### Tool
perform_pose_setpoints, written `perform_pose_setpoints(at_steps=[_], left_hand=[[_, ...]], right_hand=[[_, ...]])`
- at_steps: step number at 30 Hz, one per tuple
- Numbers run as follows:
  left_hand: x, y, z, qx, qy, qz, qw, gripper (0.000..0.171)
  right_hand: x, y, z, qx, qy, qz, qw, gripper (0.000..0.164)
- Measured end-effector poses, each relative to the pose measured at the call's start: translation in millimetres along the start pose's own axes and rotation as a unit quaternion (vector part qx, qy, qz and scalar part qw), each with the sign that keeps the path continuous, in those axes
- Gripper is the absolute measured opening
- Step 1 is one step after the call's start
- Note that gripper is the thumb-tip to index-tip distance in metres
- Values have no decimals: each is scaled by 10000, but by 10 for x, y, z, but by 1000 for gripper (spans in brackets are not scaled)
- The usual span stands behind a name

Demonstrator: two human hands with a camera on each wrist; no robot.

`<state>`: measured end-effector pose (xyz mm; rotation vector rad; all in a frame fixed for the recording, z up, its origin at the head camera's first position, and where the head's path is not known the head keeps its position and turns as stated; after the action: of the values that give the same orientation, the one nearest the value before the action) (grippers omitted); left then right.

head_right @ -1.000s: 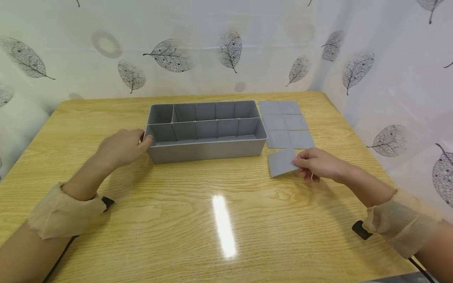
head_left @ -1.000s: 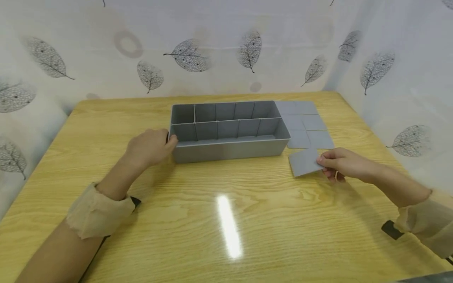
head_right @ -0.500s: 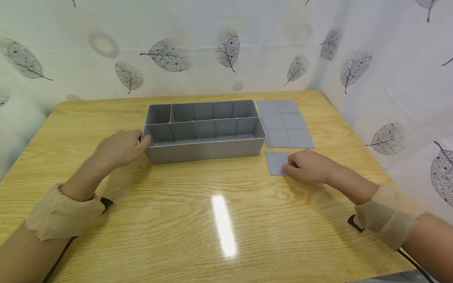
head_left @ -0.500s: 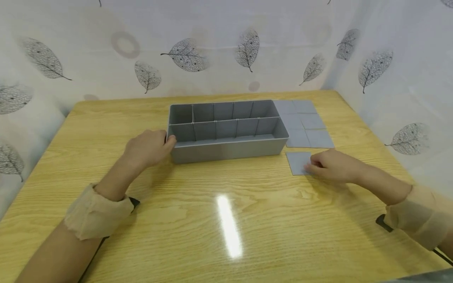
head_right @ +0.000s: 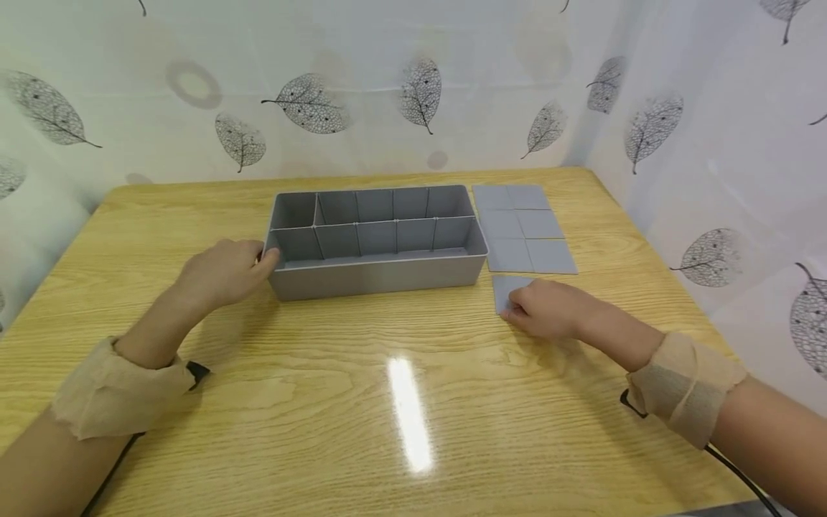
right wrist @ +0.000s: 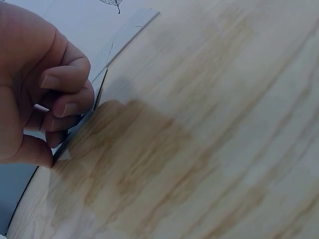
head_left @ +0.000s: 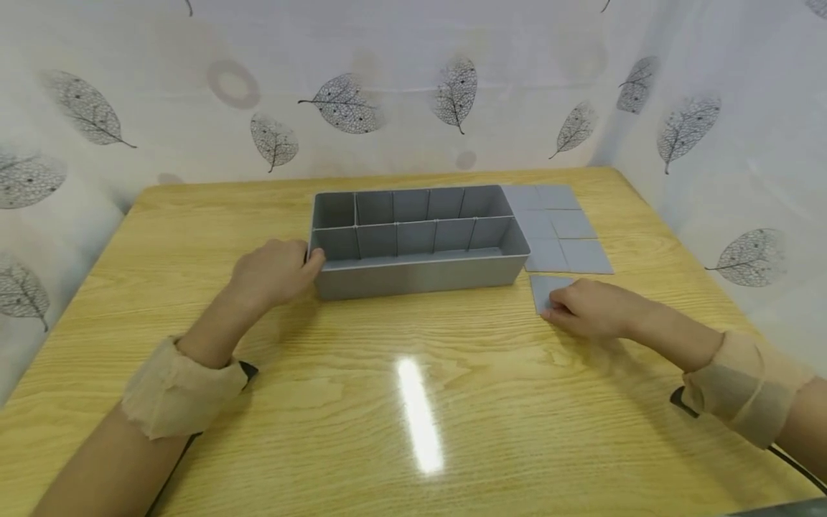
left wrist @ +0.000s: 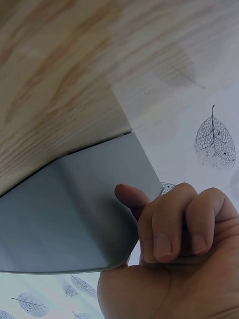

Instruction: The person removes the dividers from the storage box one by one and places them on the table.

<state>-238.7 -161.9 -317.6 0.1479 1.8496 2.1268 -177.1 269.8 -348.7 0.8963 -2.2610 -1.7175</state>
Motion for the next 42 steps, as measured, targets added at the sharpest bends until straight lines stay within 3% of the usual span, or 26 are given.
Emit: perform_pose_setpoints(at_steps=[10,22,30,35,42], left_hand=[[7,-7,-3,-79,-50,38,9999,47],[-6,-19,-21,-111,-7,-3,9999,47],[0,-21,-12,-138,-55,-52,9999,48],[16,-11,5,-93,-167,-97,9998,43],[5,-11,32,-7,-346,-317,9989,36]], right_hand=[[19,30,80,-185,563,228,9980,33],[35,60,91,-405,1259,150,9911,30],[39,101,128,-455,1248,29,9911,30],[101,430,43,-286,1184,473,9914,30],[375,986,-399,-601,947,943,9892,32]])
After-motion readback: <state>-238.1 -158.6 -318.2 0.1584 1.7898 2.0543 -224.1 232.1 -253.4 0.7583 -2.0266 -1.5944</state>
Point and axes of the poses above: each hand's wrist, its own x-axis towards the middle knuckle, its own y-axis out of the back of the hand, z = x × y, the point moved 3 cm from there along x, towards the middle knuckle, and after that the axes turned 7 degrees about x, right-handed, at the moved point
